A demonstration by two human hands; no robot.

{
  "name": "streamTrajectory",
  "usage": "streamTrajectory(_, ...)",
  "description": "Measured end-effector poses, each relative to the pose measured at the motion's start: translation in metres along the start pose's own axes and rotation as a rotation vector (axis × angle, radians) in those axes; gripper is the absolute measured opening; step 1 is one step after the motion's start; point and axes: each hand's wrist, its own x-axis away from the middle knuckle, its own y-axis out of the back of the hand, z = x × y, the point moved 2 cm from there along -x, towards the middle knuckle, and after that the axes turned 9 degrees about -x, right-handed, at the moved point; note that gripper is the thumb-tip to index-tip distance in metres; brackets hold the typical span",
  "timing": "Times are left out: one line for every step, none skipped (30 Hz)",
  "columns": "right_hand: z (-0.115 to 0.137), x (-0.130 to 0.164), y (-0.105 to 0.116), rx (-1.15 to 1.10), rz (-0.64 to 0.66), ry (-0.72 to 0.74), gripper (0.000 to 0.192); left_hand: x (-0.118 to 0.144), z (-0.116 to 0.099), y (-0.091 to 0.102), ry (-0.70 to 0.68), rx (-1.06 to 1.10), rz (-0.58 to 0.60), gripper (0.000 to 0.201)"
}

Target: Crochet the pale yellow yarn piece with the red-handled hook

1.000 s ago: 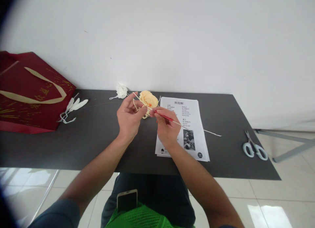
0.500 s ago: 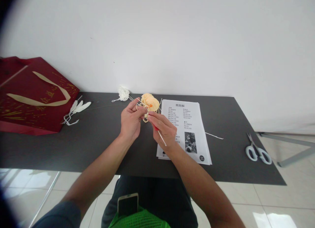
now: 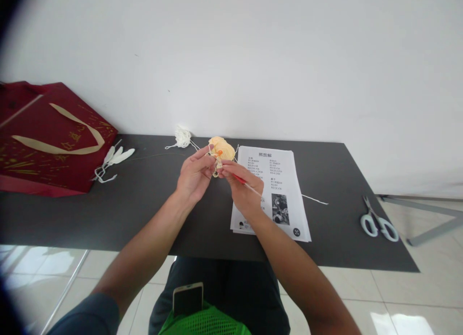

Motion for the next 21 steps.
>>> streamTrajectory(-0.001,-0.002,0.000,-0.081,-0.041,-0.045,0.016,0.000,0.000,0.000,-0.006,-0.022,0.021,0.057)
streamTrajectory(-0.001,-0.005,0.000,-0.159,-0.070,-0.083,0.014,0.000,-0.001,0.000,-0.016,-0.048,0.043,0.059)
streamTrajectory(-0.002,-0.008,0.000,-0.208,-0.080,-0.118,0.011,0.000,-0.001,0.000,-0.030,-0.078,0.063,0.060)
streamTrajectory(-0.002,-0.010,0.001,-0.245,-0.081,-0.146,0.008,0.000,-0.001,0.000,-0.051,-0.110,0.081,0.062)
streamTrajectory(-0.002,-0.013,0.001,-0.264,-0.079,-0.162,0.007,-0.001,-0.002,0.000,-0.078,-0.144,0.091,0.063)
streamTrajectory(-0.002,-0.015,0.003,-0.264,-0.078,-0.164,0.007,-0.002,-0.002,0.001,-0.109,-0.179,0.094,0.064)
streamTrajectory(-0.001,-0.016,0.004,-0.251,-0.079,-0.152,0.009,-0.002,-0.002,0.002,-0.138,-0.211,0.091,0.065)
streamTrajectory(0.000,-0.017,0.005,-0.228,-0.080,-0.128,0.010,-0.003,-0.002,0.002,-0.163,-0.242,0.084,0.066)
streamTrajectory(0.002,-0.017,0.006,-0.200,-0.080,-0.098,0.011,-0.003,-0.002,0.003,-0.185,-0.271,0.073,0.067)
streamTrajectory(0.004,-0.017,0.007,-0.169,-0.077,-0.067,0.012,-0.004,-0.001,0.004,-0.206,-0.298,0.058,0.068)
streamTrajectory(0.005,-0.016,0.007,-0.135,-0.071,-0.042,0.012,-0.004,-0.001,0.004,-0.227,-0.324,0.043,0.069)
streamTrajectory(0.007,-0.015,0.007,-0.101,-0.064,-0.023,0.011,-0.003,-0.001,0.004,-0.250,-0.349,0.027,0.070)
streamTrajectory(0.008,-0.013,0.006,-0.067,-0.059,-0.009,0.011,-0.003,-0.001,0.004,-0.274,-0.379,0.012,0.071)
streamTrajectory(0.010,-0.011,0.006,-0.036,-0.056,0.003,0.011,-0.002,0.000,0.005,-0.303,-0.413,-0.004,0.071)
streamTrajectory(0.011,-0.010,0.005,-0.011,-0.058,0.014,0.011,-0.001,0.000,0.005,-0.338,-0.452,-0.018,0.071)
streamTrajectory(0.012,-0.008,0.005,0.008,-0.061,0.024,0.011,0.000,0.000,0.005,-0.378,-0.496,-0.028,0.070)
streamTrajectory(0.013,-0.007,0.004,0.016,-0.065,0.031,0.011,0.001,0.000,0.005,-0.418,-0.540,-0.033,0.069)
streamTrajectory(0.014,-0.007,0.004,0.016,-0.067,0.029,0.011,0.002,-0.001,0.005,-0.454,-0.579,-0.033,0.068)
streamTrajectory(0.014,-0.007,0.004,0.005,-0.070,0.022,0.011,0.003,-0.001,0.005,-0.476,-0.608,-0.025,0.067)
streamTrajectory(0.014,-0.008,0.005,-0.020,-0.073,0.011,0.011,0.003,-0.001,0.006,-0.484,-0.622,-0.009,0.067)
streamTrajectory(0.014,-0.009,0.006,-0.054,-0.075,-0.004,0.011,0.003,-0.001,0.007,-0.478,-0.617,0.016,0.066)
